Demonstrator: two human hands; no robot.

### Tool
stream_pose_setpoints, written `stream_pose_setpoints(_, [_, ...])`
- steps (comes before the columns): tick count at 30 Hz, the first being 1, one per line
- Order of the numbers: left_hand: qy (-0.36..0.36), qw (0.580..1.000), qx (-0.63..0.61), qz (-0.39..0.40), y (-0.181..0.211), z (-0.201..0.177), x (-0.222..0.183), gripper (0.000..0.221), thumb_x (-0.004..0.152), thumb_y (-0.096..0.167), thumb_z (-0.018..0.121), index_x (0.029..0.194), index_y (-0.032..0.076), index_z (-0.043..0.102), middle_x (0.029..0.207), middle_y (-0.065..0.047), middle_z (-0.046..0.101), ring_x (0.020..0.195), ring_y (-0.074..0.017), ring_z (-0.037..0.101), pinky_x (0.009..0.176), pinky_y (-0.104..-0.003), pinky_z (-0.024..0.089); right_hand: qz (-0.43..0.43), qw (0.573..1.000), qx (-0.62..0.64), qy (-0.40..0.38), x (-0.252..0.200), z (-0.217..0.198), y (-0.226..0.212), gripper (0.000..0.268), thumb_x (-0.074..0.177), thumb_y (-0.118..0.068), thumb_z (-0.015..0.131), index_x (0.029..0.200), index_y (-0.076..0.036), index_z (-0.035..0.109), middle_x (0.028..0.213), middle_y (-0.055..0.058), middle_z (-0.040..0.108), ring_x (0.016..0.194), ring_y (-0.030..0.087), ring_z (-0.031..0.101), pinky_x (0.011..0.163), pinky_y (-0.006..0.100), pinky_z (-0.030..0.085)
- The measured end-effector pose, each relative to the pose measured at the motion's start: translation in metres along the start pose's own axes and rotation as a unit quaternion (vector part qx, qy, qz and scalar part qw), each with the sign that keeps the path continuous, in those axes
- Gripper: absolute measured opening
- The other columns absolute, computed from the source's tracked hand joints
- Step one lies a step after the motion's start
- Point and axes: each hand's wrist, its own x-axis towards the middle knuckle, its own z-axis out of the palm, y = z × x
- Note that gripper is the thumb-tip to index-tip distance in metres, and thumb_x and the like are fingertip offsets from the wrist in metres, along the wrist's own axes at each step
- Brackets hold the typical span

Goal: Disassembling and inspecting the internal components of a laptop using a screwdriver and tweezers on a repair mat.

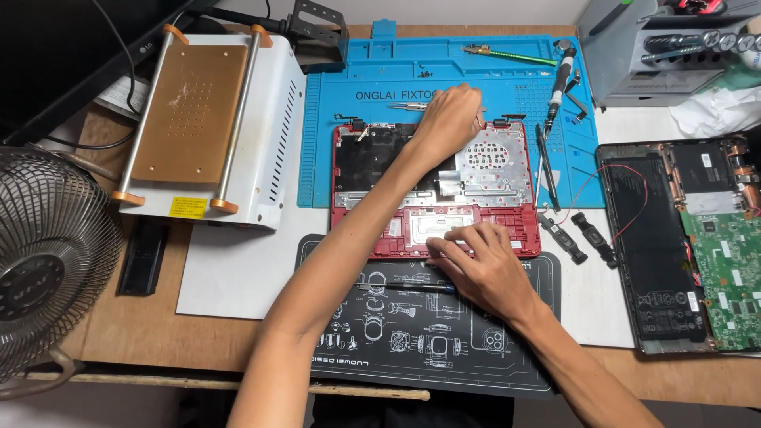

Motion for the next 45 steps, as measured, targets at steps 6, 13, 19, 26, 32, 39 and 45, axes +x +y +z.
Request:
stream_pose_setpoints(6, [-0.004,0.997,-0.069,-0.042,0.006,0.001,0.005,0.024,0.088,0.022,0.052,0.073,0.006,0.061,0.071,-0.015,0.063,0.073,-0.0440,0.070,0.073,-0.055,0.053,0.003,1.000,-0.002,-0.002,0.000,0.002,-0.001,0.022,0.090,-0.025,0.078,0.111,-0.025,0.072,0.099,-0.001,0.060,0.094,0.019,0.059,0.088,0.036,0.045])
stream_pose_setpoints(13, [-0.016,0.983,-0.169,-0.071,0.024,-0.019,0.010,0.018,0.081,0.019,0.058,0.068,0.008,0.060,0.067,-0.017,0.067,0.072,-0.0470,0.070,0.068,-0.054,0.052,0.002,1.000,-0.013,0.017,-0.001,0.004,-0.001,0.024,0.088,-0.026,0.079,0.111,-0.025,0.073,0.100,-0.001,0.061,0.094,0.019,0.061,0.087,0.037,0.046])
stream_pose_setpoints(19, [0.003,0.992,-0.089,-0.094,0.012,-0.006,0.014,0.020,0.087,0.022,0.053,0.073,0.010,0.062,0.072,-0.014,0.067,0.076,-0.0439,0.071,0.079,-0.054,0.053,-0.002,1.000,0.000,0.010,-0.001,0.002,-0.001,0.024,0.088,-0.025,0.079,0.111,-0.024,0.073,0.100,-0.001,0.062,0.094,0.019,0.061,0.088,0.036,0.046])
stream_pose_setpoints(26, [0.110,0.985,-0.058,-0.119,0.025,-0.020,0.003,0.009,0.088,0.014,0.068,0.095,0.012,0.062,0.094,-0.010,0.066,0.090,-0.0337,0.069,0.082,-0.046,0.051,-0.031,0.999,-0.011,0.009,0.003,-0.006,0.000,0.025,0.092,-0.026,0.079,0.115,-0.021,0.071,0.102,0.001,0.063,0.090,0.021,0.058,0.085,0.038,0.043])
stream_pose_setpoints(32, [0.156,0.985,-0.036,-0.065,0.067,-0.088,-0.051,0.042,0.095,0.028,0.070,0.129,0.010,0.052,0.111,-0.013,0.059,0.104,-0.0342,0.062,0.085,-0.045,0.046,-0.040,0.998,-0.009,0.057,0.000,-0.002,-0.002,0.023,0.093,-0.023,0.078,0.115,-0.020,0.074,0.100,0.002,0.066,0.088,0.021,0.060,0.083,0.037,0.046])
stream_pose_setpoints(39, [0.216,0.976,-0.025,-0.022,0.047,-0.148,-0.138,0.020,0.106,0.027,0.058,0.119,0.014,0.066,0.107,-0.005,0.059,0.110,-0.0294,0.060,0.094,-0.042,0.046,-0.035,0.989,-0.025,0.139,0.003,-0.002,-0.011,0.017,0.092,-0.020,0.076,0.108,-0.018,0.079,0.096,0.002,0.070,0.093,0.023,0.069,0.087,0.037,0.054])
stream_pose_setpoints(45, [0.276,0.924,-0.219,-0.149,0.036,-0.176,-0.199,0.034,0.115,0.027,0.035,0.124,0.010,0.063,0.112,-0.013,0.061,0.113,-0.0309,0.063,0.101,-0.043,0.044,-0.055,0.983,-0.033,0.173,0.004,-0.001,-0.010,0.015,0.093,-0.017,0.078,0.107,-0.015,0.082,0.096,0.004,0.073,0.091,0.025,0.071,0.085,0.039,0.055])
